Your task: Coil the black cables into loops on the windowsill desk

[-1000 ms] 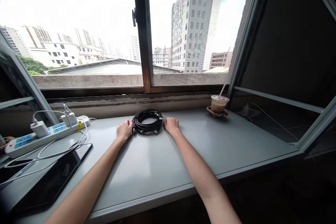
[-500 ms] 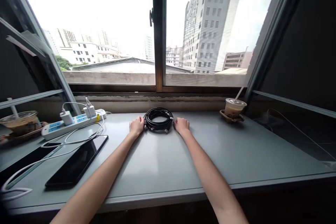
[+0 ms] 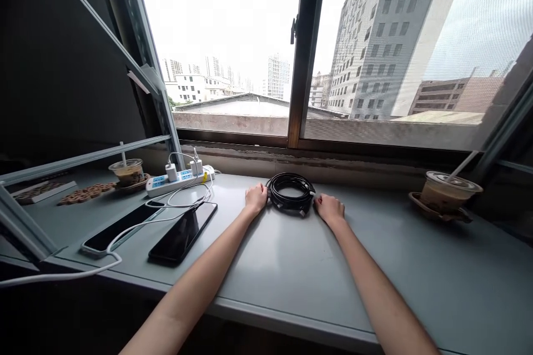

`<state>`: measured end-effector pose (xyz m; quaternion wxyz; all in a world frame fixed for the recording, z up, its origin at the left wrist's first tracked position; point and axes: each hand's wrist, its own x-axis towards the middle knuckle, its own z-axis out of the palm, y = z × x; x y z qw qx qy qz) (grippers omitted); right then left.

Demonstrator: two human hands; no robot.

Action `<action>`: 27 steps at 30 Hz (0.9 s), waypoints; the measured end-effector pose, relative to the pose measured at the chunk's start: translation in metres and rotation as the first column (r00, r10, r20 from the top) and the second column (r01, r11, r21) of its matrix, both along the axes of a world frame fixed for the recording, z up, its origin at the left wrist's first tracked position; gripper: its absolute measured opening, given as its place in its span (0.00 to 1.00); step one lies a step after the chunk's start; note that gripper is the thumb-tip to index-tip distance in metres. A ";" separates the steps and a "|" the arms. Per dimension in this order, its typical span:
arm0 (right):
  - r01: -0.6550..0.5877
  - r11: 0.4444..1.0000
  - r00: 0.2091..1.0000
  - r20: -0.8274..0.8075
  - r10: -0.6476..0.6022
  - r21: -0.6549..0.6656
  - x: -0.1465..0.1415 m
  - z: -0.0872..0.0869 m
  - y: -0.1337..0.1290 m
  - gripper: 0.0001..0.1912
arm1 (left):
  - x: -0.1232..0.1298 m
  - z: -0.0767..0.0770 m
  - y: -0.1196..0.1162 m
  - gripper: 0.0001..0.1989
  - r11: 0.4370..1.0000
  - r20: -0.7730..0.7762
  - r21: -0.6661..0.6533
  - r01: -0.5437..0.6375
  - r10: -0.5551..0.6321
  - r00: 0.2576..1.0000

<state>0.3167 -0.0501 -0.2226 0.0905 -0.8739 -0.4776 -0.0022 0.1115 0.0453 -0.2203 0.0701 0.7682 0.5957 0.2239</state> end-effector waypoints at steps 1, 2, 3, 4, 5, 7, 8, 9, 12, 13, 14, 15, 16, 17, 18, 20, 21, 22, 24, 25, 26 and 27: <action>0.000 1.000 1.000 0.001 0.000 0.001 0.000 0.000 0.000 0.18 | 0.000 0.000 0.000 0.14 1.000 0.001 -0.002 0.000 0.000 1.000; -0.001 1.000 1.000 0.001 0.001 0.000 0.001 0.000 0.001 0.18 | 0.001 0.000 0.000 0.14 1.000 0.003 -0.005 0.000 0.000 1.000; -0.002 1.000 1.000 0.002 0.002 0.000 0.001 -0.001 0.001 0.18 | 0.001 0.000 0.000 0.14 1.000 0.005 -0.008 0.000 0.000 1.000; -0.003 1.000 1.000 0.002 0.003 -0.002 0.001 0.000 0.001 0.18 | 0.002 0.000 0.000 0.14 1.000 0.008 -0.012 0.000 0.000 1.000; -0.003 1.000 1.000 0.002 0.003 -0.005 0.001 0.000 0.000 0.19 | 0.002 0.000 0.000 0.14 1.000 0.012 -0.015 0.000 0.000 1.000; 0.002 1.000 1.000 0.001 -0.002 -0.011 0.000 0.000 -0.001 0.19 | 0.002 0.000 -0.001 0.14 1.000 0.020 -0.017 0.002 -0.001 1.000; 0.004 1.000 1.000 0.001 -0.004 -0.014 0.000 0.001 -0.001 0.19 | 0.002 0.000 -0.002 0.15 1.000 0.024 -0.016 0.003 -0.003 1.000; 0.005 1.000 1.000 0.000 -0.005 -0.017 0.000 0.001 -0.002 0.19 | 0.002 0.001 -0.003 0.15 1.000 0.027 -0.014 0.006 -0.005 1.000; -0.001 1.000 1.000 -0.004 0.000 -0.021 -0.002 0.003 -0.004 0.19 | 0.000 0.001 -0.005 0.15 1.000 0.033 -0.004 0.016 -0.016 0.999; -0.003 1.000 1.000 -0.005 0.003 -0.022 -0.002 0.003 -0.005 0.19 | 0.000 0.001 -0.006 0.15 1.000 0.033 -0.002 0.020 -0.020 0.999; -0.004 1.000 1.000 -0.005 0.004 -0.022 -0.002 0.003 -0.005 0.19 | -0.001 0.002 -0.006 0.15 1.000 0.033 -0.001 0.022 -0.022 0.999; -0.005 1.000 1.000 -0.004 0.005 -0.023 -0.003 0.003 -0.006 0.19 | -0.001 0.002 -0.007 0.15 1.000 0.032 -0.001 0.024 -0.024 0.999; -0.005 1.000 1.000 -0.003 0.005 -0.024 -0.003 0.003 -0.006 0.18 | -0.001 0.002 -0.007 0.15 1.000 0.032 -0.001 0.025 -0.025 0.999; -0.005 1.000 1.000 -0.001 0.005 -0.025 -0.003 0.004 -0.006 0.18 | -0.001 0.001 -0.006 0.15 1.000 0.031 0.000 0.026 -0.026 0.999; -0.006 1.000 1.000 0.001 0.006 -0.027 -0.002 0.004 -0.006 0.18 | -0.001 0.001 -0.006 0.15 1.000 0.031 0.000 0.026 -0.026 0.999; -0.010 0.999 1.000 0.006 0.010 -0.032 -0.002 0.003 -0.006 0.18 | 0.000 0.001 -0.005 0.15 1.000 0.029 0.002 0.026 -0.026 0.999; -0.013 0.999 1.000 0.007 0.013 -0.033 -0.001 0.003 -0.005 0.18 | 0.000 0.000 -0.005 0.15 1.000 0.027 0.003 0.026 -0.026 0.999; -0.016 0.999 1.000 0.008 0.016 -0.034 -0.001 0.003 -0.005 0.18 | 0.000 0.000 -0.004 0.15 1.000 0.024 0.004 0.025 -0.025 0.999; -0.021 0.999 1.000 0.007 0.021 -0.034 -0.001 0.004 -0.004 0.17 | 0.001 0.000 -0.004 0.15 1.000 0.017 0.006 0.022 -0.022 1.000; -0.023 0.999 1.000 0.006 0.023 -0.034 -0.001 0.004 -0.004 0.17 | 0.001 0.000 -0.003 0.15 1.000 0.014 0.007 0.021 -0.021 1.000; -0.024 0.999 1.000 0.005 0.024 -0.032 -0.001 0.004 -0.004 0.17 | 0.001 0.001 -0.003 0.15 1.000 0.011 0.007 0.021 -0.021 1.000; -0.025 0.999 1.000 0.004 0.025 -0.030 -0.001 0.004 -0.003 0.17 | 0.001 0.001 -0.003 0.15 1.000 0.008 0.007 0.021 -0.021 1.000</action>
